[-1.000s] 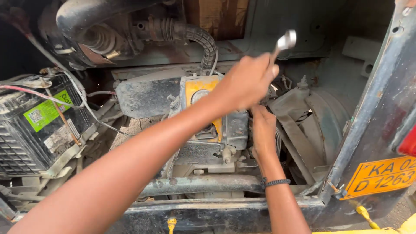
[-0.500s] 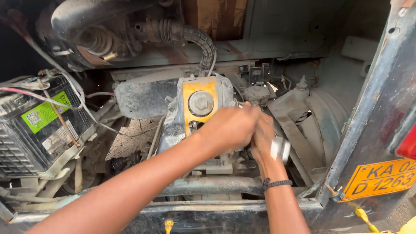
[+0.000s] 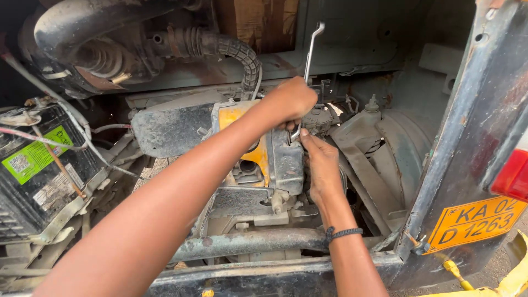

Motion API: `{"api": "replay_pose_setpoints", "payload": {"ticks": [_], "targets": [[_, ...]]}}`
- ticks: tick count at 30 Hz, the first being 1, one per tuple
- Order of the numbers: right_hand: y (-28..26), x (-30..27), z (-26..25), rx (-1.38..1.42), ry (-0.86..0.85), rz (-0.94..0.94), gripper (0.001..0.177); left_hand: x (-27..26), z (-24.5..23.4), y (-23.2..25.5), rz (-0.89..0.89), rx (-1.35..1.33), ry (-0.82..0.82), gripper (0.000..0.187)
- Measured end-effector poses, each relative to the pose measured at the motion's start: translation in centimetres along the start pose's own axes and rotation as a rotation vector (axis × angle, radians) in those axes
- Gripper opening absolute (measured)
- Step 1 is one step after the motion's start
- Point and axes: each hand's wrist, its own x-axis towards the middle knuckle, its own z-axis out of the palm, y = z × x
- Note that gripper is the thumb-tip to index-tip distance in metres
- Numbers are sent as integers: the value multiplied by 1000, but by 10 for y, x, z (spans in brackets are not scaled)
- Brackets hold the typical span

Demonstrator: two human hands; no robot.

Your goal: Repairing or servicing the engine compartment of an auto-rickshaw using wrenches.

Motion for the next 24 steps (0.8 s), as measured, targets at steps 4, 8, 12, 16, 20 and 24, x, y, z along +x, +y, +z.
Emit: {"api": "replay_pose_setpoints", "payload": {"ticks": [4, 8, 12, 16, 20, 24], "targets": [[9, 4, -4, 97, -90, -10, 28, -21, 6, -12, -253, 11, -188, 34], [14, 0, -16, 152, -189, -56, 29, -93, 40, -55, 722, 373, 218, 24], [5, -2, -14, 256, -234, -56, 30, -117, 45, -79, 1005, 554, 145, 19], [10, -1, -13, 257, -197, -56, 31, -106, 41, -58, 1053, 483, 359, 27], [69, 45, -41, 267, -97, -95, 26, -96, 28, -19, 686, 253, 121, 20], [-1, -6, -4, 64, -9, -10, 27, -30, 25, -17, 327, 39, 228, 31]]}}
